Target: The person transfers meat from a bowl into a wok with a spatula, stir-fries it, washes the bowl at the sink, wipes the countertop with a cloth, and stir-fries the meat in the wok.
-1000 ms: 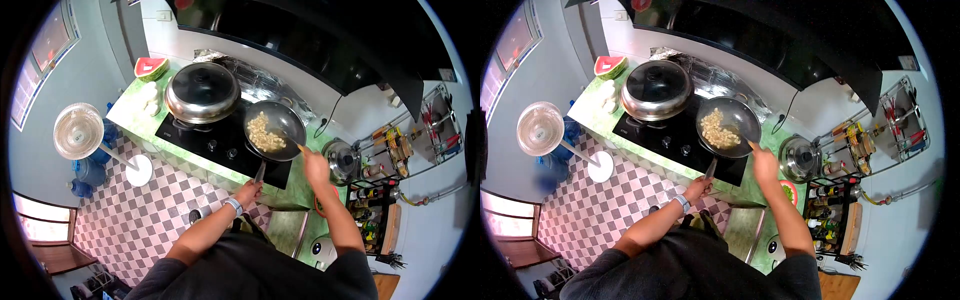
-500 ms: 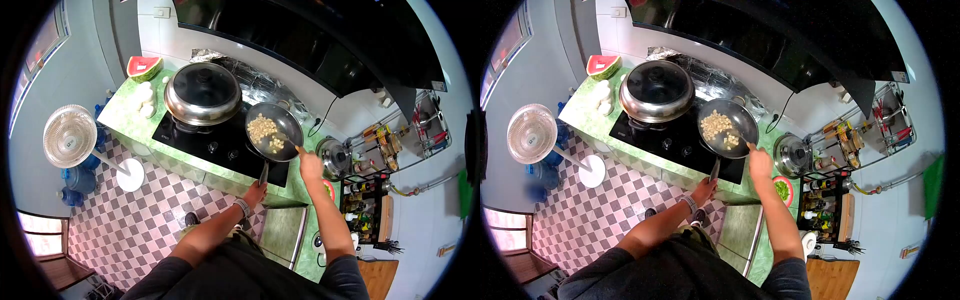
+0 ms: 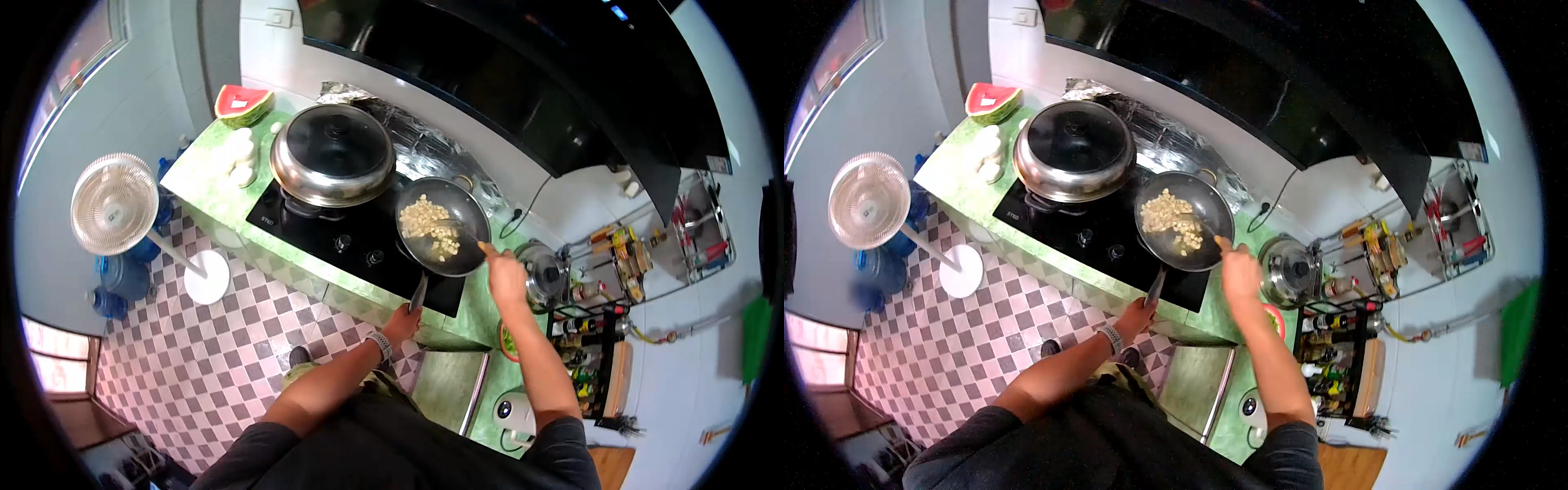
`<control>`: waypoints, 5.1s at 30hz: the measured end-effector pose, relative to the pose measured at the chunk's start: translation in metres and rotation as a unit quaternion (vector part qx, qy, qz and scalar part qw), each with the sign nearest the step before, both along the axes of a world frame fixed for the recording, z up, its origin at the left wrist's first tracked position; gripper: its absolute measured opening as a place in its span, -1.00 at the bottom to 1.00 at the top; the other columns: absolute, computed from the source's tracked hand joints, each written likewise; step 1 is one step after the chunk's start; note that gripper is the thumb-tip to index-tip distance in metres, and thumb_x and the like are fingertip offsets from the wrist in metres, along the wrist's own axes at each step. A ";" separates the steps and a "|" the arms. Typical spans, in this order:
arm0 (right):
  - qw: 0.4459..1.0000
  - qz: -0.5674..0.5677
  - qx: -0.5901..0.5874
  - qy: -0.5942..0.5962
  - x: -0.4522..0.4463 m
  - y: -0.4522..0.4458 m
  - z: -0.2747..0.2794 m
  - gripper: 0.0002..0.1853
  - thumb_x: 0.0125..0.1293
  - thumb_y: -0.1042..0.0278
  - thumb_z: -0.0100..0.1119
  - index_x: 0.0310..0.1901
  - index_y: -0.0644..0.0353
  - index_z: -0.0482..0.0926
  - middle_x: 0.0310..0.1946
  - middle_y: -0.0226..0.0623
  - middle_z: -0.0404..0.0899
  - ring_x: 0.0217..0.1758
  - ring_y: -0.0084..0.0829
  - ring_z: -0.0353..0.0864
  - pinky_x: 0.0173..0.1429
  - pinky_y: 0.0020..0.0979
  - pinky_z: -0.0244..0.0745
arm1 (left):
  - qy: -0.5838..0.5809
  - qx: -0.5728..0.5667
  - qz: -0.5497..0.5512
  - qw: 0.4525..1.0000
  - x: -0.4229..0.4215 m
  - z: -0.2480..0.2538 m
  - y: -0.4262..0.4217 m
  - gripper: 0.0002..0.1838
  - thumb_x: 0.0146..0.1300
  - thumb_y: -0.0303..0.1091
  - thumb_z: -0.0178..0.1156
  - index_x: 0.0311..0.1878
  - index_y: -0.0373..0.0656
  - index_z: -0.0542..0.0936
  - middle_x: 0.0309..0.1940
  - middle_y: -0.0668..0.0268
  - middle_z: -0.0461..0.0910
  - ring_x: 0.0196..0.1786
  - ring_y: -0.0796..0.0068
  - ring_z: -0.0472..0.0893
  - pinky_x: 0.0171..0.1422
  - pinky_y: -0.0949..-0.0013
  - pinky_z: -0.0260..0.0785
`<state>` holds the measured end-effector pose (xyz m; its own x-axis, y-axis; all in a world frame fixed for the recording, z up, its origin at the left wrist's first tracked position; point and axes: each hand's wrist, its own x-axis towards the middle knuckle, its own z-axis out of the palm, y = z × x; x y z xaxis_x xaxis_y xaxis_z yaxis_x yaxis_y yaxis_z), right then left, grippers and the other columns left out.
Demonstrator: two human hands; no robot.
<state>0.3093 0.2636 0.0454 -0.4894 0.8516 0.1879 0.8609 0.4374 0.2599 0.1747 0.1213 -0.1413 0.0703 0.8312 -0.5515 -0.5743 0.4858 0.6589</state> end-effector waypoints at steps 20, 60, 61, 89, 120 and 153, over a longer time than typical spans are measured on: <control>0.982 0.187 0.021 -0.026 -0.022 0.089 0.010 -0.54 0.24 0.51 0.05 0.16 -0.13 0.56 -0.27 -0.17 0.51 -0.25 -0.18 0.67 -0.29 -0.22 0.61 | 0.025 0.000 0.013 1.000 0.000 -0.004 0.000 -0.78 0.44 -0.19 0.08 -0.12 -0.12 0.35 -0.43 0.42 0.35 -0.55 0.65 0.31 -0.60 0.50 0.12; 0.993 -0.079 -0.087 0.013 -0.014 -0.074 -0.024 -0.54 0.29 0.53 -0.04 0.17 -0.13 0.54 -0.28 -0.02 0.55 -0.27 -0.01 0.67 -0.22 -0.09 0.60 | -0.046 0.015 -0.048 0.998 0.008 -0.013 0.001 -0.76 0.48 -0.16 0.02 -0.12 -0.11 0.28 -0.48 0.41 0.34 -0.55 0.61 0.35 -0.57 0.47 0.22; 0.992 -0.084 -0.089 0.012 -0.013 -0.062 -0.032 -0.54 0.29 0.53 -0.04 0.17 -0.13 0.54 -0.28 -0.02 0.55 -0.27 -0.01 0.67 -0.22 -0.09 0.60 | -0.028 0.016 -0.051 0.998 0.007 -0.006 -0.001 -0.76 0.48 -0.17 0.02 -0.12 -0.11 0.28 -0.48 0.41 0.35 -0.56 0.60 0.36 -0.57 0.46 0.23; 0.998 0.047 0.027 0.027 0.040 0.019 -0.067 -0.57 0.28 0.48 0.04 0.16 -0.19 0.54 -0.36 -0.24 0.52 -0.38 -0.25 0.67 -0.32 -0.26 0.62 | -0.009 -0.052 -0.058 0.997 0.004 0.013 0.005 -0.83 0.37 -0.22 0.10 -0.19 -0.08 0.41 -0.51 0.42 0.41 -0.58 0.64 0.35 -0.63 0.54 0.11; 0.999 -0.010 -0.022 0.039 0.038 -0.090 -0.001 -0.65 0.25 0.48 0.07 0.07 -0.02 0.57 -0.41 -0.21 0.53 -0.43 -0.16 0.68 -0.44 -0.24 0.59 | -0.004 -0.005 -0.072 0.997 0.003 0.005 0.005 -0.70 0.45 -0.13 0.04 -0.10 -0.21 0.36 -0.49 0.36 0.36 -0.62 0.59 0.31 -0.64 0.46 0.10; 0.995 0.006 -0.051 0.087 -0.023 0.006 -0.051 -0.77 0.40 0.28 -0.03 -0.13 0.10 0.63 -0.37 -0.08 0.63 -0.32 -0.09 0.71 -0.28 -0.13 0.61 | 0.049 -0.013 -0.111 0.992 -0.002 0.011 -0.002 -0.66 0.46 -0.14 0.05 -0.13 -0.26 0.30 -0.44 0.32 0.40 -0.52 0.55 0.44 -0.56 0.44 0.30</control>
<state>0.2867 0.2694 -0.0053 -0.4677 0.8645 0.1839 0.8832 0.4651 0.0602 0.1732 0.1193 -0.1305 0.1956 0.7869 -0.5852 -0.3840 0.6106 0.6927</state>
